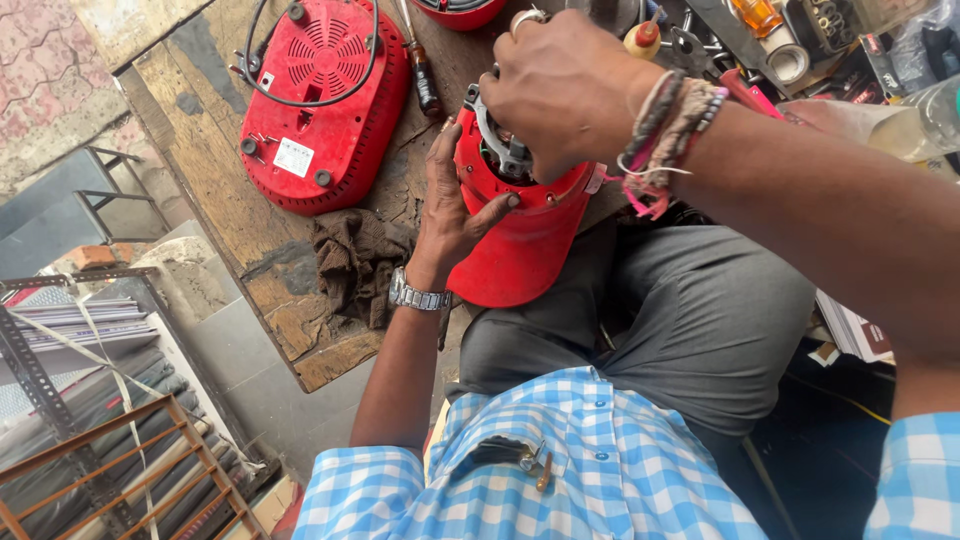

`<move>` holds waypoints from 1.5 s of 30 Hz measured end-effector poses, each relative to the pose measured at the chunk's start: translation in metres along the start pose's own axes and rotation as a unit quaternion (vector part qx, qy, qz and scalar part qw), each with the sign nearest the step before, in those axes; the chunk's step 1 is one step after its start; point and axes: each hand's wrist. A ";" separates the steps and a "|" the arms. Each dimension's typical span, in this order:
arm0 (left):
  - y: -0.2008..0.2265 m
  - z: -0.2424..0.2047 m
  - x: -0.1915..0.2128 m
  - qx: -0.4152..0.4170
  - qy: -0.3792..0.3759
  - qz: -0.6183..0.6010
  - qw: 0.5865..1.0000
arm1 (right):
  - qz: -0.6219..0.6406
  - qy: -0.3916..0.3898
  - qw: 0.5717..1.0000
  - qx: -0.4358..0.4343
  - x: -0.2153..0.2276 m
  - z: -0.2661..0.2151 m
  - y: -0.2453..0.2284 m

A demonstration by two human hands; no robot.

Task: The person assembles a red electric appliance by inserting a motor unit into a red plastic housing. They align the motor shaft with the housing opening, secure the motor, and then attach a red plastic cover to the top of the assembly.

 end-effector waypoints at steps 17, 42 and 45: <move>0.003 0.002 0.003 0.028 -0.016 0.039 0.999 | -0.074 -0.006 0.997 0.026 -0.016 0.013 0.003; -0.003 -0.005 -0.007 0.027 0.012 -0.112 0.993 | -0.078 -0.111 0.989 0.051 -0.007 0.028 -0.019; 0.001 -0.004 -0.006 0.011 0.021 -0.103 0.994 | -0.072 -0.132 0.988 0.041 -0.009 0.031 -0.025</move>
Point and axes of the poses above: each hand's wrist, its own z-axis towards the middle knuckle, its own x-axis out of the back of the hand, y = z × x, and after that the axes turned 12 degrees about z, right-handed
